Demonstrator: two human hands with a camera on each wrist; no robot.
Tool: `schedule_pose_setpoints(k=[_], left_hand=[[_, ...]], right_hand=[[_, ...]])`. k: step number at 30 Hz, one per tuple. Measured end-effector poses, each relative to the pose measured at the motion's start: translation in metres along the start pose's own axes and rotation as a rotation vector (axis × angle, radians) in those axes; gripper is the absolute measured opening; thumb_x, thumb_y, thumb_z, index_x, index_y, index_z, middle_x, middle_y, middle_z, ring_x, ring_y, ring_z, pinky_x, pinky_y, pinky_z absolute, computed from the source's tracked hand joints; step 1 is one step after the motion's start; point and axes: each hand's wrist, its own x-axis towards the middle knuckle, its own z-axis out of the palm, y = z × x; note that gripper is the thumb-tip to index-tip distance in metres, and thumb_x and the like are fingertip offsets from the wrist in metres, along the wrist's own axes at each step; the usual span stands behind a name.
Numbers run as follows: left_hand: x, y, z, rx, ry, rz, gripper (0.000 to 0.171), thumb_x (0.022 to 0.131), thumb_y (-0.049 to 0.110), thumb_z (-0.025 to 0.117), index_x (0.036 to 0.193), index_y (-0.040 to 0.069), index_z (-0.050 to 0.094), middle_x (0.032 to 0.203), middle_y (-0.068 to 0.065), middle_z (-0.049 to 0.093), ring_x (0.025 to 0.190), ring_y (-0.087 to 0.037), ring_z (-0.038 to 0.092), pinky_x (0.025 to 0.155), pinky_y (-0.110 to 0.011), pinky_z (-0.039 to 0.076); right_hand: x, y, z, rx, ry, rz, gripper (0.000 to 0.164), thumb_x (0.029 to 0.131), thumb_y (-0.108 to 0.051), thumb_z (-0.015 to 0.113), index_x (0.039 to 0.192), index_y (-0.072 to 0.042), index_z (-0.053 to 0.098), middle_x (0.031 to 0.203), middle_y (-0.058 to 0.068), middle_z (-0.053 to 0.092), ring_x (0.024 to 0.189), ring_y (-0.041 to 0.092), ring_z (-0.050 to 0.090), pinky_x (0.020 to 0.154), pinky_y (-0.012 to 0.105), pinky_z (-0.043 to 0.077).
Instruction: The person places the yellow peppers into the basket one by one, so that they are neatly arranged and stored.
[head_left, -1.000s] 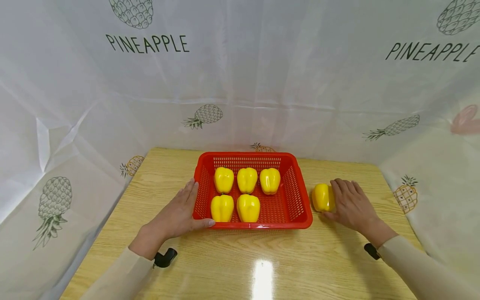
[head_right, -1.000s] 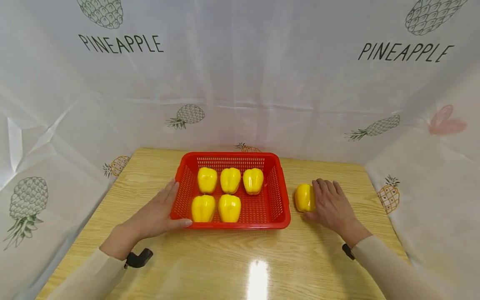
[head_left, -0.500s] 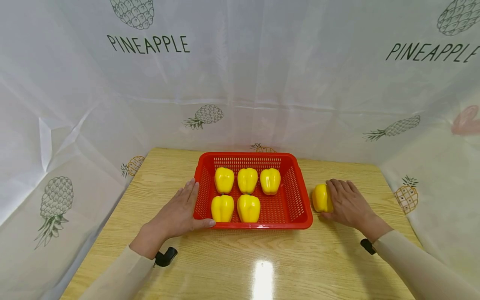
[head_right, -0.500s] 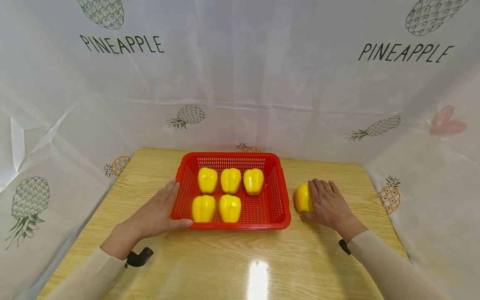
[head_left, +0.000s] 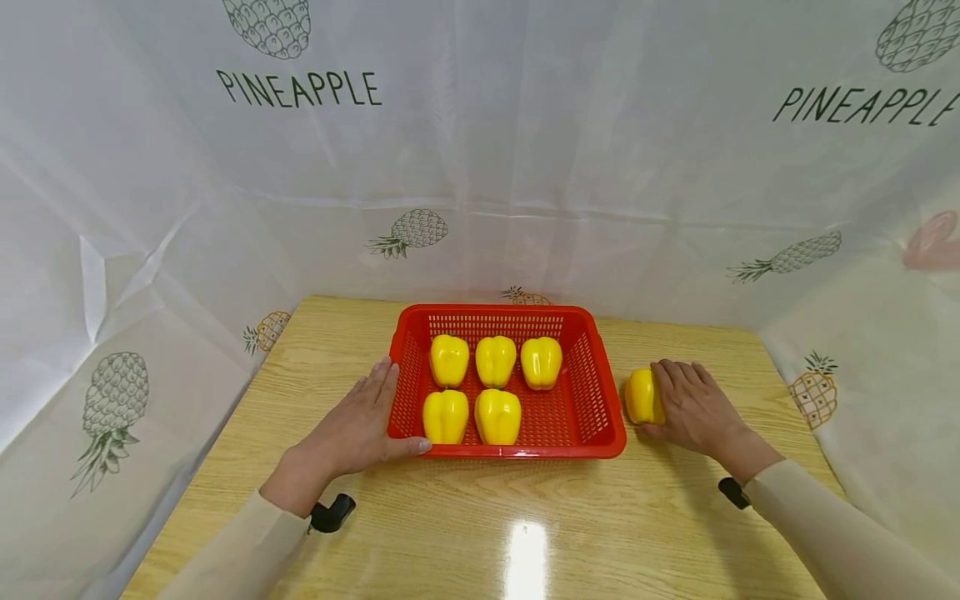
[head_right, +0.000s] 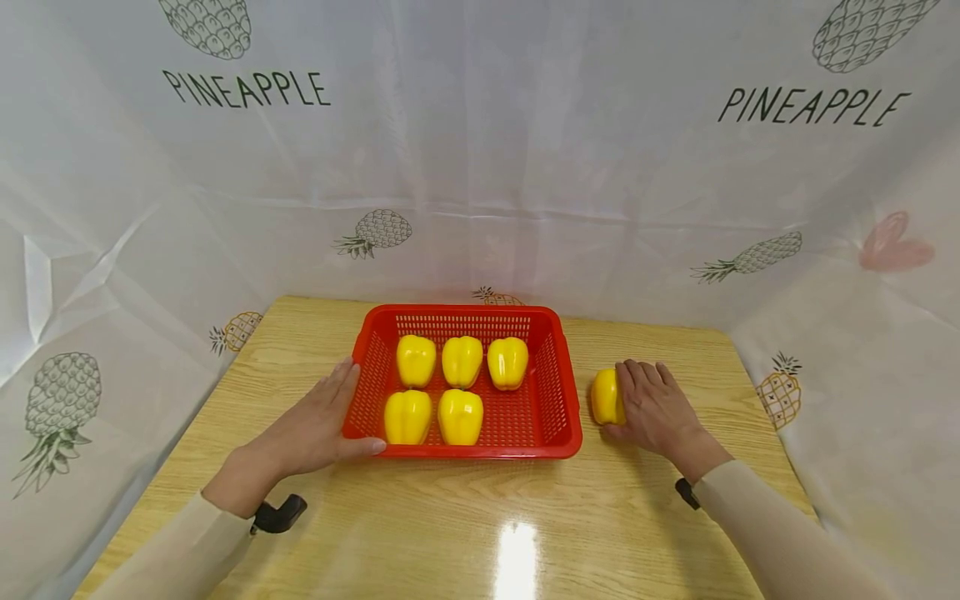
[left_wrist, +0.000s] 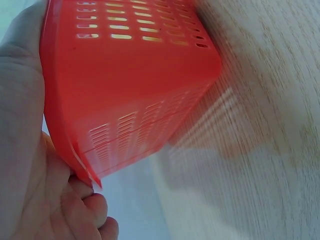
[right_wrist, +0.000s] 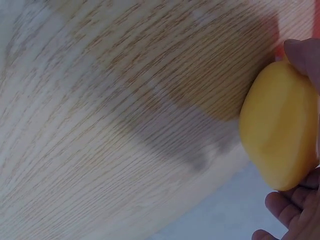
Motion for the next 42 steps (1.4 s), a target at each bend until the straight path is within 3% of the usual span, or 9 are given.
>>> schedule_pose_setpoints(k=[14,21,33,42], left_hand=[[0.0011,-0.0015,-0.0003,0.001,-0.002,0.000,0.136,0.083,0.088,0.060,0.165,-0.009,0.013,0.174,-0.028,0.011,0.162,-0.044,0.015,0.131,-0.058,0.019],[0.0017,-0.0020,0.0005,-0.001,-0.001,0.002,0.136,0.082,0.087,0.061,0.165,-0.009,0.013,0.174,-0.028,0.011,0.162,-0.044,0.016,0.131,-0.058,0.020],[0.0015,-0.0014,0.0014,-0.010,-0.009,-0.012,0.137,0.081,0.088,0.061,0.165,-0.008,0.012,0.175,-0.027,0.009,0.163,-0.043,0.015,0.131,-0.058,0.019],[0.0022,-0.0014,0.0020,-0.012,-0.013,-0.015,0.138,0.080,0.090,0.061,0.166,-0.007,0.011,0.176,-0.025,0.008,0.163,-0.042,0.014,0.131,-0.057,0.018]], right_hand=[[0.0001,-0.0011,0.0020,-0.028,-0.008,0.021,0.107,0.074,-0.062,0.088,0.138,0.011,0.043,0.128,0.030,0.060,0.119,0.049,0.057,0.104,0.068,0.047],[0.0009,0.0014,0.0039,-0.049,0.034,0.001,0.101,0.074,-0.055,0.090,0.134,0.011,0.045,0.123,0.030,0.061,0.116,0.048,0.060,0.100,0.065,0.052],[0.0023,0.0045,0.0052,-0.082,0.112,-0.024,0.103,0.069,-0.058,0.091,0.131,0.010,0.047,0.117,0.028,0.062,0.109,0.047,0.060,0.086,0.061,0.054],[0.0044,0.0027,0.0003,-0.079,0.101,-0.026,0.103,0.071,-0.059,0.090,0.133,0.010,0.047,0.119,0.027,0.061,0.111,0.045,0.058,0.085,0.058,0.054]])
